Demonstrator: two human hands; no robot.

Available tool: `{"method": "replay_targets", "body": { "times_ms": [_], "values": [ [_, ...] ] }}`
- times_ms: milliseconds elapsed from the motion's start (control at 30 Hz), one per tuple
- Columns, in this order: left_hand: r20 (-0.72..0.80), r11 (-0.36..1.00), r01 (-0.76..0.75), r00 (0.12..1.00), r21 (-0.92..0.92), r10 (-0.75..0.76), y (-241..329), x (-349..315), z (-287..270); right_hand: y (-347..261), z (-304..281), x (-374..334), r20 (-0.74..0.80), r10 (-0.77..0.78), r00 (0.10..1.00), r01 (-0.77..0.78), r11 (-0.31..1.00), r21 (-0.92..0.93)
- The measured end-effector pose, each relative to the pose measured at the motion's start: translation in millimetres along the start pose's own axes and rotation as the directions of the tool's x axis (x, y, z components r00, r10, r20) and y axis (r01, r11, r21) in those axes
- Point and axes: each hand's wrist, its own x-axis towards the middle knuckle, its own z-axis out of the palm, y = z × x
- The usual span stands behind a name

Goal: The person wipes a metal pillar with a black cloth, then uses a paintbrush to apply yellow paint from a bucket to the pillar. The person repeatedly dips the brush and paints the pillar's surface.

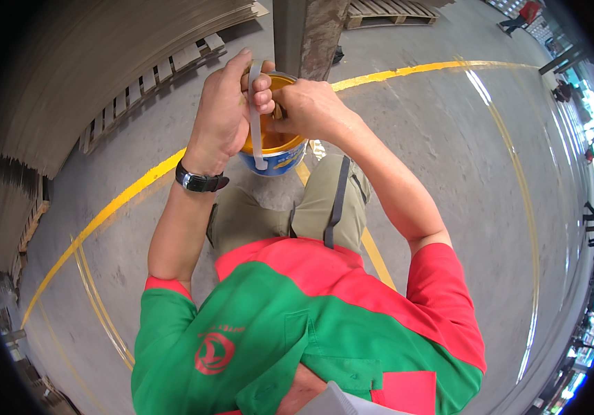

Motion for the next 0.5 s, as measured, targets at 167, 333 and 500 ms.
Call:
{"method": "replay_targets", "body": {
  "times_ms": [167, 333, 500],
  "values": [
    [-0.002, 1.000, -0.019, 1.000, 0.007, 0.019, 5, 5, 1, 17, -24, -16, -0.294, 0.016, 0.956, 0.081, 0.945, 0.316],
    [0.052, 0.997, -0.069, 0.996, -0.029, 0.070, 34, 20, 21, 26, -61, -36, -0.438, 0.085, 0.895, 0.150, 0.867, 0.475],
    [0.067, 0.985, -0.172, 0.983, -0.006, 0.172, 75, 26, 47, 29, -84, -39, -0.531, 0.039, 0.846, 0.236, 0.866, 0.440]
  ]
}}
